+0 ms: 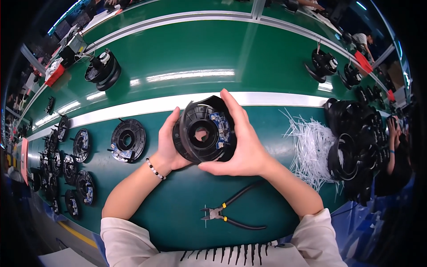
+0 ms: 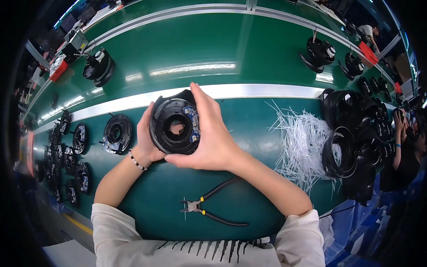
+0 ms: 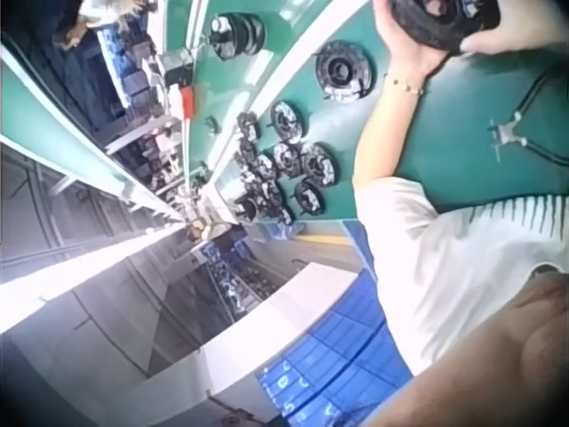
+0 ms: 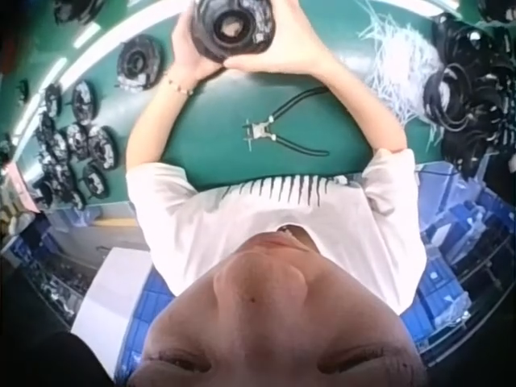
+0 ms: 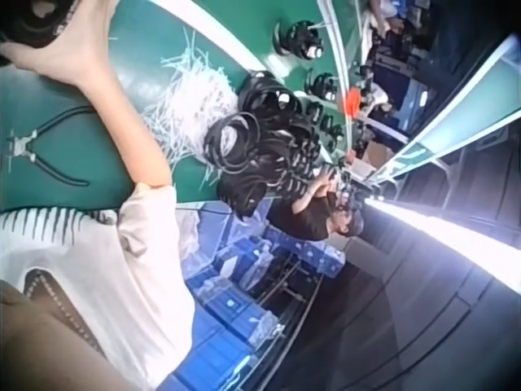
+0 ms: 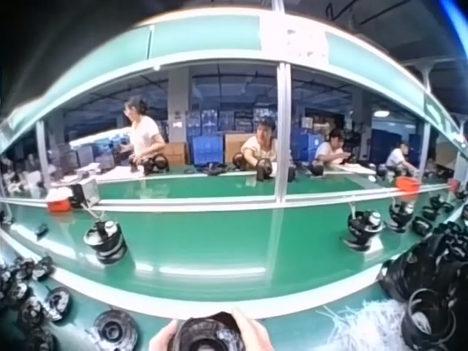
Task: Assembling components into black plastic housings on a factory production line.
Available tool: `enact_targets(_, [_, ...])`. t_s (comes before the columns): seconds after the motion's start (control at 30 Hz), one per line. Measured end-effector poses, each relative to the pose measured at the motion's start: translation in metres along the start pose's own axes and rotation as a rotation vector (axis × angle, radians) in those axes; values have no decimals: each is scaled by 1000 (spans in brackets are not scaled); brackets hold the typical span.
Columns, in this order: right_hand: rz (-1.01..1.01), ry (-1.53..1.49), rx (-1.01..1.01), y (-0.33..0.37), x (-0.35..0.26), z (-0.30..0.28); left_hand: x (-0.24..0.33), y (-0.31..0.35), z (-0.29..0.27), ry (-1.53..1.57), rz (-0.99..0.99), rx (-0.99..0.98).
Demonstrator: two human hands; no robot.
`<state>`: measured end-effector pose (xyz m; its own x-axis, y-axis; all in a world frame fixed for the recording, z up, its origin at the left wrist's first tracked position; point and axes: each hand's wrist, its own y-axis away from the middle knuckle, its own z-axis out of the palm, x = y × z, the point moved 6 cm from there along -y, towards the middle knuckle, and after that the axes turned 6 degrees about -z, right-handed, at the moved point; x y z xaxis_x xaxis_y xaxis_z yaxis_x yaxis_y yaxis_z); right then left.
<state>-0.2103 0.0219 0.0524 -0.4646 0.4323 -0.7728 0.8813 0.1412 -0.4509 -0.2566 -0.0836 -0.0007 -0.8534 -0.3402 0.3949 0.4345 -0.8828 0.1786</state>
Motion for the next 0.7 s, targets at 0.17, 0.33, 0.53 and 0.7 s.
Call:
enact_targets(0.17, [61, 21, 4, 0, -7, 2, 1, 0, 10, 8, 95, -32])
enact_targets(0.33, [-28, 227, 5, 1, -11, 13, -1, 1, -1, -89, 185, 134])
enact_targets(0.53, [-131, 315, 0, 1, -16, 14, 0, 3, -5, -168, 212, 150])
enact_targets(0.7, [-78, 333, 5, -5, -5, 11, 1, -4, -4, -165, 140, 104])
